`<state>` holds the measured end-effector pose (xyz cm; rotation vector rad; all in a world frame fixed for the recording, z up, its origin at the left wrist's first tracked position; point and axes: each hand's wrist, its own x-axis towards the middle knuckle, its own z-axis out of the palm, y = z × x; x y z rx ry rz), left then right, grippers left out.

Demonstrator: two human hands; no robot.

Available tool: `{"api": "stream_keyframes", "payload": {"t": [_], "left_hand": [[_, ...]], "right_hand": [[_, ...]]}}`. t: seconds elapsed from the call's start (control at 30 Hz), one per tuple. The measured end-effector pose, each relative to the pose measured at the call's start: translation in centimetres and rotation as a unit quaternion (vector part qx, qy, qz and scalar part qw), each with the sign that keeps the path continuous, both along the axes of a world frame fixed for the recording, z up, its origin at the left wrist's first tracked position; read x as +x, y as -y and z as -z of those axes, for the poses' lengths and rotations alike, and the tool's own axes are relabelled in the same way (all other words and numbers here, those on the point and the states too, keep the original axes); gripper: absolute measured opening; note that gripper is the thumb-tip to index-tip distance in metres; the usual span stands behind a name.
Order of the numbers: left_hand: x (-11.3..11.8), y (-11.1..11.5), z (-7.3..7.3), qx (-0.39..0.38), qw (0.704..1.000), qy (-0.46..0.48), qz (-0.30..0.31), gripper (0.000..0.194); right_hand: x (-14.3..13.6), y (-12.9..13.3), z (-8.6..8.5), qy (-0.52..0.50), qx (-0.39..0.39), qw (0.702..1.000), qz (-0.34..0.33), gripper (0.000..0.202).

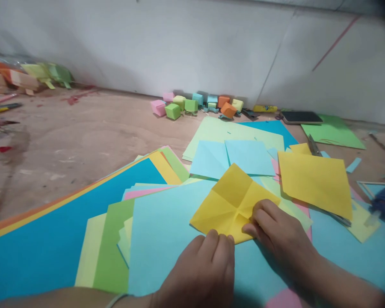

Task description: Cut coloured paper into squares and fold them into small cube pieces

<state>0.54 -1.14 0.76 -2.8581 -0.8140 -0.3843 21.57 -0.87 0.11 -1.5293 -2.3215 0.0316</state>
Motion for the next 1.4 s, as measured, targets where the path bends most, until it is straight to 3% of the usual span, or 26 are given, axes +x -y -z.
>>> {"api": "stream_keyframes", "payload": {"t": [0.87, 1.03, 1.27, 1.4], "left_hand": [[0.3, -0.4, -0.1, 0.019, 0.999, -0.027, 0.029, 0.010], [0.6, -0.8, 0.3, 0.049, 0.998, -0.004, 0.032, 0.024], [0.7, -1.3, 0.0, -0.009, 0.999, -0.011, 0.044, 0.031], [0.6, -1.3, -0.3, -0.026, 0.998, -0.027, 0.052, 0.023]], "right_hand": [[-0.4, -0.1, 0.6, 0.046, 0.023, 0.998, 0.031, 0.034], [-0.4, 0.0, 0.9, 0.054, 0.022, 0.997, 0.049, 0.029], [-0.3, 0.0, 0.9, 0.060, 0.043, 0.996, 0.041, 0.030], [0.0, 0.0, 0.8, 0.062, 0.042, 0.997, 0.034, 0.035]]}}
